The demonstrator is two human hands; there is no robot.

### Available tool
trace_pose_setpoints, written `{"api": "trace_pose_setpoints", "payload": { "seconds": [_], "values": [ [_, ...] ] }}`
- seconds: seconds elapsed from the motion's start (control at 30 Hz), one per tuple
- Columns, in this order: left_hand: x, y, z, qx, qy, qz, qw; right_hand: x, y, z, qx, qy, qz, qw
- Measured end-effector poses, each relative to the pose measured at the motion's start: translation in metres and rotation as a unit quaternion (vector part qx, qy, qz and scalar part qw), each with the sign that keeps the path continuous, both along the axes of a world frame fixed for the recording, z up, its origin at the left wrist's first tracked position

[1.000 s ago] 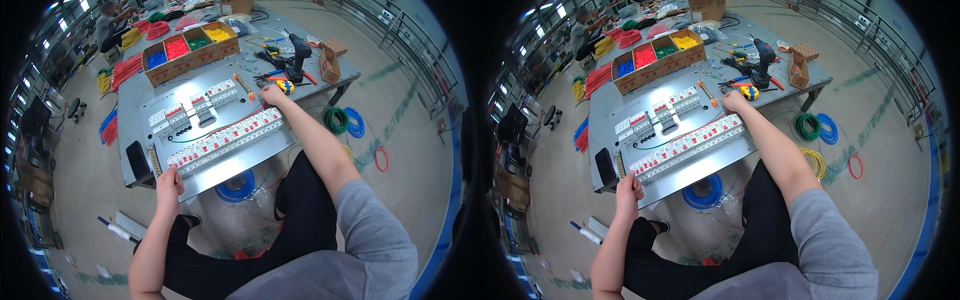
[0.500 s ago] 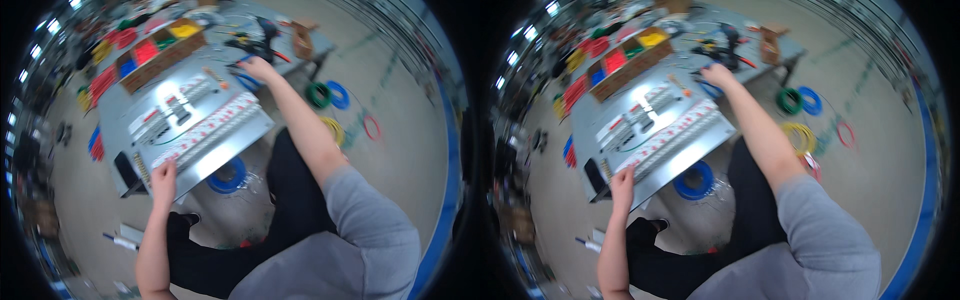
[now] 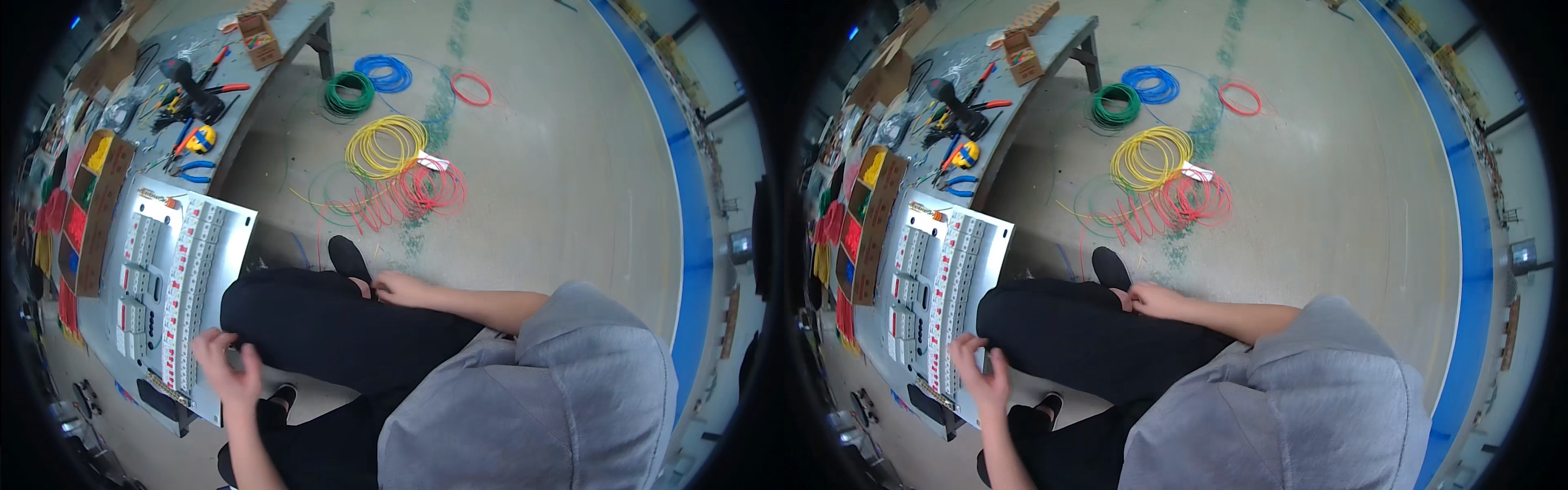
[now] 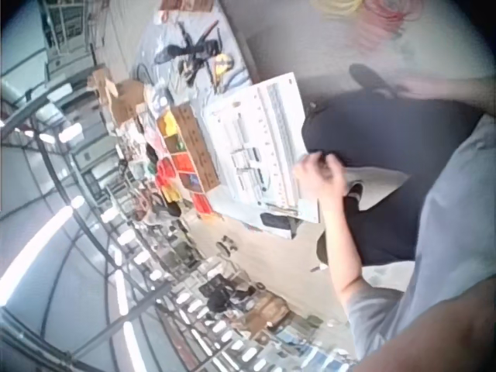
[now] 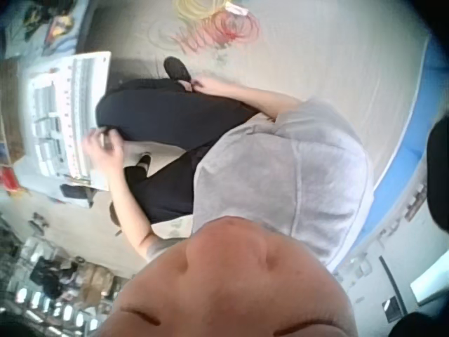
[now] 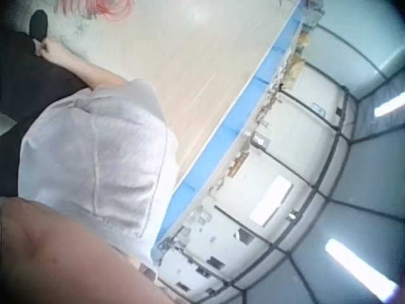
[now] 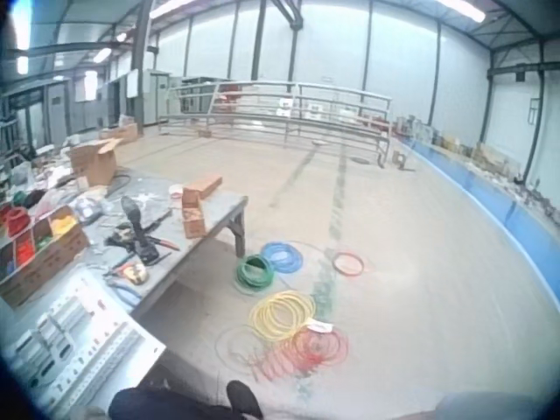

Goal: The person sits on a stool and wires an electrical panel mounted on a table. They strip red and green wires with pliers and insert them into terminal blocks on the panel.

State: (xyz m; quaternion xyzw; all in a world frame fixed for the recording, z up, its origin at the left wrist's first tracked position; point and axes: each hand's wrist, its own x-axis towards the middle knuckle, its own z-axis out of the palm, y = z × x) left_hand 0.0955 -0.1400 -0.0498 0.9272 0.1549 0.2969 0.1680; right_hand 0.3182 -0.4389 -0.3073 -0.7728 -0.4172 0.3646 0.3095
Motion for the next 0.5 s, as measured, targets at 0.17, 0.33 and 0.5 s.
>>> {"api": "trace_pose_setpoints", "payload": {
  "seconds": [0.17,0.33,0.5],
  "values": [
    [0.014,-0.050,-0.028,0.094,0.069,-0.122,0.986,0.002,-0.047,-0.039,-0.095,-0.125,-0.212,0.965],
    [0.013,-0.078,-0.048,0.090,0.079,-0.071,0.990,0.049,0.038,-0.052,0.076,-0.241,-0.125,0.960],
    [0.017,-0.090,-0.054,0.086,0.059,-0.053,0.993,0.088,0.103,-0.093,-0.120,-0.387,0.183,0.896]
  ]
}}
